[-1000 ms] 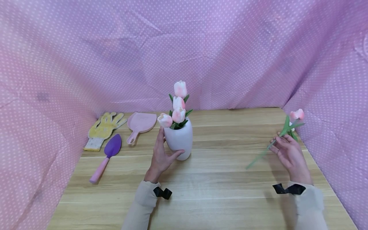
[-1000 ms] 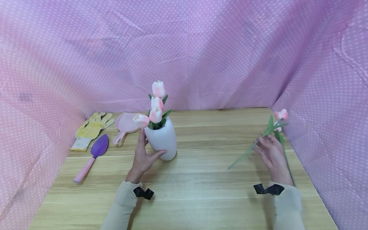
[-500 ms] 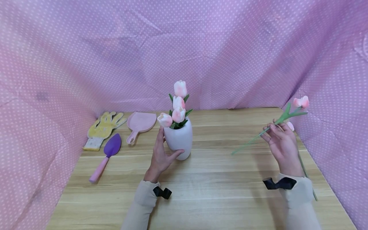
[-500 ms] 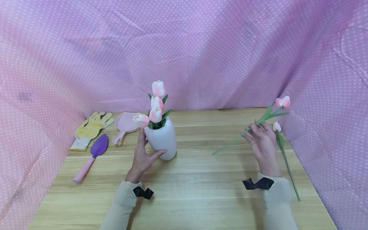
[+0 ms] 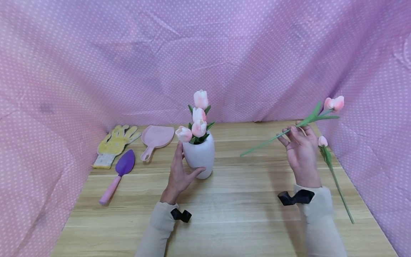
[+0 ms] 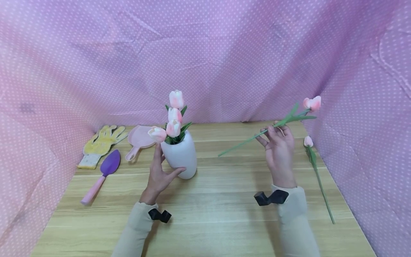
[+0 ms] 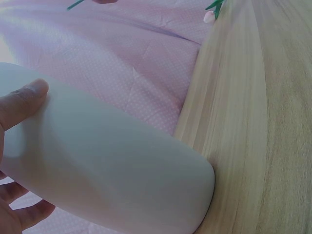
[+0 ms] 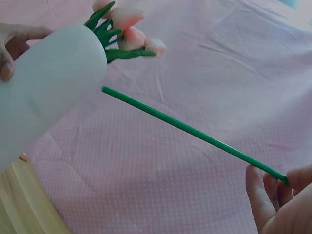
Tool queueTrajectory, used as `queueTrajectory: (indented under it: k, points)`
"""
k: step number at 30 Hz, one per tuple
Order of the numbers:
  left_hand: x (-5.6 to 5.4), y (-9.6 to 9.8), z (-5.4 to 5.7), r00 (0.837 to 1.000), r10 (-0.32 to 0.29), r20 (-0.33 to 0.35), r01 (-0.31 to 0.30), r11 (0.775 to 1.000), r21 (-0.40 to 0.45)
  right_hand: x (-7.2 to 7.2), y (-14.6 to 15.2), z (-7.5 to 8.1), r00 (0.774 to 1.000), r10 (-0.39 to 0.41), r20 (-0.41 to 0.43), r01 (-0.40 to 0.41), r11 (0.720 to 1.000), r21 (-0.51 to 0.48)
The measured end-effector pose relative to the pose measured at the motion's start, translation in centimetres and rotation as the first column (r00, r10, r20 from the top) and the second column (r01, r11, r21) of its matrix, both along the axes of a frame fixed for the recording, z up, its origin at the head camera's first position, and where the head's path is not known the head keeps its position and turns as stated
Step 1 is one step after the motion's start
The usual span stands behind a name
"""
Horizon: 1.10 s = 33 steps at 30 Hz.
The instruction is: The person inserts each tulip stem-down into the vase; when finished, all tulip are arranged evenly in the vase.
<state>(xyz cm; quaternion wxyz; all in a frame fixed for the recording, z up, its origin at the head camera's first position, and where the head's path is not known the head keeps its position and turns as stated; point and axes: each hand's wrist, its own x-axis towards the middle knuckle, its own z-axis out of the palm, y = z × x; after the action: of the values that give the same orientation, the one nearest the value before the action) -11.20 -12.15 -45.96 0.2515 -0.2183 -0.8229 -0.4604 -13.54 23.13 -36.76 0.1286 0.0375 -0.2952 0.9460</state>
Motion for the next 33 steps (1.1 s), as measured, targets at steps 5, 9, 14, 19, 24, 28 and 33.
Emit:
queueTrajectory:
  k: [5, 9, 14, 19, 24, 28, 33]
  points:
    - [0.0, 0.0, 0.0, 1.0, 0.001, 0.003, -0.001, 1.0, 0.002, -0.6, -2.2, 1.4, 0.997, -0.083, 0.007, 0.083, 0.997, -0.006]
    - [0.0, 0.0, 0.0, 1.0, 0.0, 0.005, 0.0, 1.0, 0.003, -1.0, -3.8, 2.4, 0.991, -0.135, -0.015, 0.135, 0.991, -0.024]
    - [0.0, 0.0, 0.1, 1.0, -0.002, 0.008, 0.002, 1.0, 0.0, -1.3, -5.1, 3.2, 0.984, -0.167, -0.058, 0.165, 0.985, -0.041]
    - [0.0, 0.0, 0.1, 1.0, -0.004, 0.005, 0.004, 1.0, 0.0, -1.6, -6.1, 3.8, 0.98, -0.184, -0.08, 0.179, 0.982, -0.061]
    - [-0.1, -0.1, 0.0, 1.0, -0.008, -0.009, 0.008, 1.0, 0.0, -1.7, -7.2, 4.2, 0.979, -0.179, -0.101, 0.172, 0.983, -0.068]
    - [0.0, -0.1, -0.1, 1.0, -0.012, -0.019, 0.012, 1.0, 0.004, -1.7, -8.0, 4.5, 0.978, -0.173, -0.12, 0.169, 0.985, -0.043]
    - [0.0, -0.1, -0.1, 1.0, -0.014, -0.024, 0.014, 1.0, 0.006, -1.9, -8.8, 4.7, 0.976, -0.177, -0.131, 0.179, 0.984, 0.007]
